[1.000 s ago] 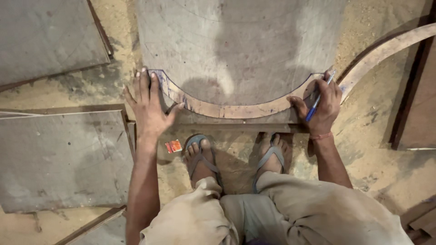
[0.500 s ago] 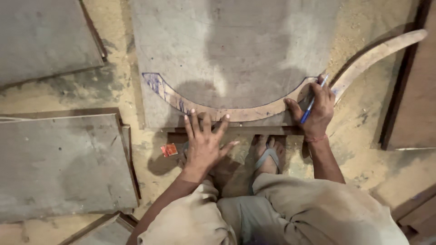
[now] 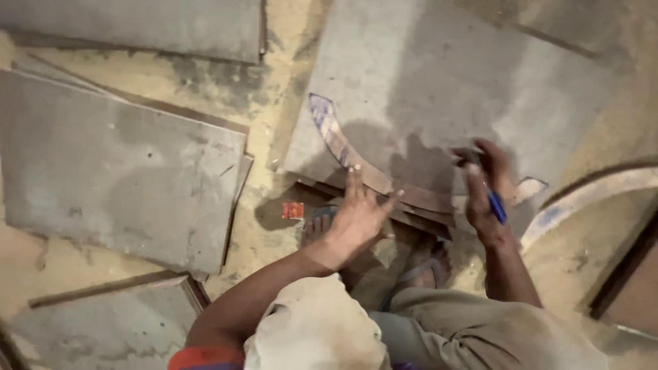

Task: The person places a curved wooden template on a plywood panel on the floor, holds it steady, and traces around its edge with a blue marker. They reposition the template and panel, trace along the curved edge, and move finished panels aside to reach a new board.

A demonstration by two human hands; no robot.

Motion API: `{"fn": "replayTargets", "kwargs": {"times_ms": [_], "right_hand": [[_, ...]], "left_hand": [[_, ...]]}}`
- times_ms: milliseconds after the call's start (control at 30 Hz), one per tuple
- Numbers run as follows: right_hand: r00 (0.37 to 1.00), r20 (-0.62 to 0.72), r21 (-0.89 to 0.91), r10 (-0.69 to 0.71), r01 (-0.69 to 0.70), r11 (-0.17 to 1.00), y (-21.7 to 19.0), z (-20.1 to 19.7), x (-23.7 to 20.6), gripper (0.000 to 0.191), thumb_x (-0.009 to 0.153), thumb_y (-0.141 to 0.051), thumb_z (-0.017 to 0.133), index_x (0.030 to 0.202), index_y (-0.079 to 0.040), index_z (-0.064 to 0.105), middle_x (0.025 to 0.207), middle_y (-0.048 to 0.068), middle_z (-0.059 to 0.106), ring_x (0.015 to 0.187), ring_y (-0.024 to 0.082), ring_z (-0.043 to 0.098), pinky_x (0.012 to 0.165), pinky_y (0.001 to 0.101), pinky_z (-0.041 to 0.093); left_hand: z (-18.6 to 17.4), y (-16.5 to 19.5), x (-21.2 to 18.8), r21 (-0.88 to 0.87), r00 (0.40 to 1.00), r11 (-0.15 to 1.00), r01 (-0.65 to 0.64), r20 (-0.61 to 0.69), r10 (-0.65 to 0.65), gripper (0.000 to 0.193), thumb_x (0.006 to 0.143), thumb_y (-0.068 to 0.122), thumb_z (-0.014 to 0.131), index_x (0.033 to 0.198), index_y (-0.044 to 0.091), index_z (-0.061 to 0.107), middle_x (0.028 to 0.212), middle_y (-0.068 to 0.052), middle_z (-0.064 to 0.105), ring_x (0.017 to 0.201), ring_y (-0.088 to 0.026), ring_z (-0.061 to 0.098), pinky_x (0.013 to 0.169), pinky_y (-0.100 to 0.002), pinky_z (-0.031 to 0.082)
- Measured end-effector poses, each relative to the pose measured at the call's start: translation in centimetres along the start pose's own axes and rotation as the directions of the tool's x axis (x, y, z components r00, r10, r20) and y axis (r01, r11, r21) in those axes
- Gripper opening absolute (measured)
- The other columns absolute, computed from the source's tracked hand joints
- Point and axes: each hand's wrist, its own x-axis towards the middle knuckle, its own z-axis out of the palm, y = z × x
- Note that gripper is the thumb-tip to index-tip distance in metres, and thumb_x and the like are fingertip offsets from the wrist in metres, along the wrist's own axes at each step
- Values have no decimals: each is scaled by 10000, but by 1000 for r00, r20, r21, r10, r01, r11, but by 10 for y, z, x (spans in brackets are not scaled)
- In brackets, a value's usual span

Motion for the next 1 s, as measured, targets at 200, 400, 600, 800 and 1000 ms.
{"fn": "replayTargets", "kwargs": {"times_ms": [200,400,600,800,1000], "right_hand": [[898,438,143,49,-123,982,-14,108,114,258,985,-152,689,1208,-22,691,1161,137,752,1055,205,733,932,337,606],[898,431,238,-90,-17,971,-15,190,160,139,981,-88,730,1109,-34,738,1086,119,762,959,182,722,849,308,600],[872,413,172,-263,209,963,-14,208,173,121,975,-78,749,1082,-24,740,1006,120,768,850,180,729,737,308,587],[772,474,155,-423,400,903,-11,203,181,121,946,-43,711,1067,-41,718,923,133,727,802,250,681,708,355,550],[799,466,14,-380,423,906,-15,184,162,122,925,-92,738,1039,-73,698,800,111,649,725,270,630,644,384,510]], "left_hand": [[3,-9,-13,-101,993,995,-5,-117,-7,880,788,542,745,1520,148,458,1189,-393,608,1368,-653,366,1107,-678,309],[16,-20,-15,-183,976,983,-4,-213,-35,845,772,432,791,1510,132,511,1058,-424,630,1350,-647,416,849,-513,564],[23,-26,-11,-175,976,985,-8,-214,-30,832,802,392,782,1528,94,506,982,-451,632,1329,-670,426,707,-430,605],[19,-28,-11,-189,982,981,-28,-189,-8,844,799,404,774,1521,73,489,1030,-428,635,1325,-678,433,719,-439,611],[14,-26,-11,-111,976,994,10,-216,-34,854,751,476,778,1489,122,536,1090,-416,642,1299,-660,447,746,-454,609]]}}
